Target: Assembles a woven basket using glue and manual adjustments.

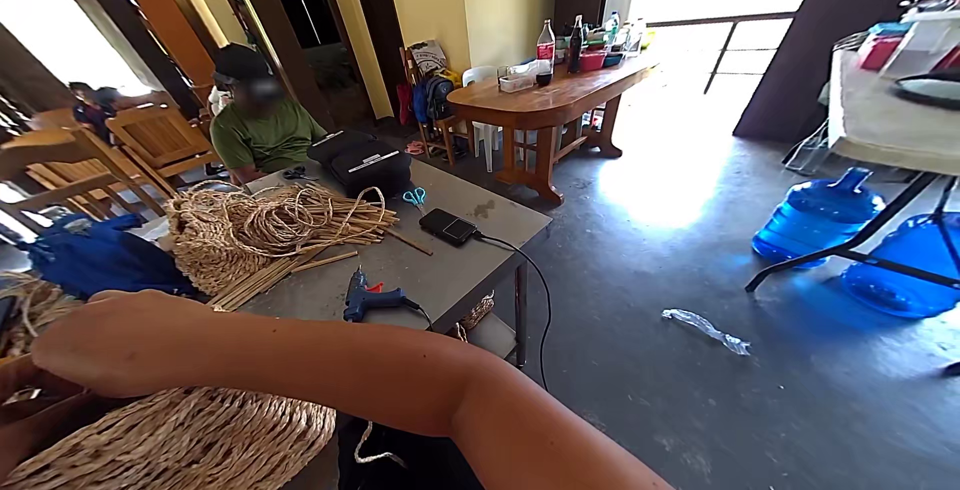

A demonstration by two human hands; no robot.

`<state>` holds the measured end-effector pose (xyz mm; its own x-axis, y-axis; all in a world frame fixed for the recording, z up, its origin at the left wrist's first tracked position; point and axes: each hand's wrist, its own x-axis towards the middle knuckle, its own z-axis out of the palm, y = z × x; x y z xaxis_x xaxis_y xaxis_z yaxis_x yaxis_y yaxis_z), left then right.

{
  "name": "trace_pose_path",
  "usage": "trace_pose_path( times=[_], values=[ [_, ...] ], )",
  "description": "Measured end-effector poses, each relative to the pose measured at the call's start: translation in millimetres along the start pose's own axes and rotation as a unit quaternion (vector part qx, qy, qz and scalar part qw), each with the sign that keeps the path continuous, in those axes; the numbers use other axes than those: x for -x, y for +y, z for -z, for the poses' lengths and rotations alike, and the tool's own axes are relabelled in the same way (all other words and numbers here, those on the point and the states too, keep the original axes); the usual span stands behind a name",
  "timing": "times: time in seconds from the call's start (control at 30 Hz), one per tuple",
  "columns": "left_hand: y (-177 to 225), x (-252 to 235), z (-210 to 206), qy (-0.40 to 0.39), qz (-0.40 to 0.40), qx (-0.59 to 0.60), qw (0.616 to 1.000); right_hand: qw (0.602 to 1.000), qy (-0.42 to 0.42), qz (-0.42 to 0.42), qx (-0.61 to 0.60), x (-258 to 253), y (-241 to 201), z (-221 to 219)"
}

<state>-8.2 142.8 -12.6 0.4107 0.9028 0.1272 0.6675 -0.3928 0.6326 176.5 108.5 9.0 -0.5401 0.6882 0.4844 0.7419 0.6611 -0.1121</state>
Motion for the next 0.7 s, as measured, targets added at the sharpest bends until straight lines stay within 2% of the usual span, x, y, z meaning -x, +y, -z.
trace_pose_path(
  times=[0.07, 0.2, 0.37, 0.4, 0.5, 0.6, 0.7],
  values=[
    [27.1, 13.7, -4.2, 0.009, 0.032, -0.015, 0.999, 1.0, 0.0, -0.005, 0.001, -1.0, 0.1, -1.4],
    [16.0, 9.1, -2.9, 0.001, 0.014, 0.003, 1.0, 1.0, 0.013, -0.003, 0.006, -4.2, 2.1, -7.4],
    [36.5, 17.8, -5.6, 0.015, 0.048, -0.018, 0.999, 1.0, 0.016, -0.002, 0.002, -9.2, 4.8, -13.5],
    [28.7, 13.5, -4.6, 0.015, 0.039, -0.029, 0.999, 1.0, 0.014, -0.005, 0.003, -8.8, 4.5, -12.9],
    [-27.1, -9.1, 14.4, 0.0, -0.064, -0.111, 0.992, 1.0, -0.014, -0.018, -0.02, 4.3, -6.3, 7.7],
    [31.6, 15.3, 7.4, 0.048, 0.034, -0.157, 0.986, 0.999, -0.041, -0.014, -0.002, 9.0, -13.1, 18.9],
    [34.9, 14.7, 6.8, 0.054, -0.034, -0.193, 0.979, 0.999, -0.05, 0.004, 0.007, 1.6, -3.5, 11.4]
  ],
)
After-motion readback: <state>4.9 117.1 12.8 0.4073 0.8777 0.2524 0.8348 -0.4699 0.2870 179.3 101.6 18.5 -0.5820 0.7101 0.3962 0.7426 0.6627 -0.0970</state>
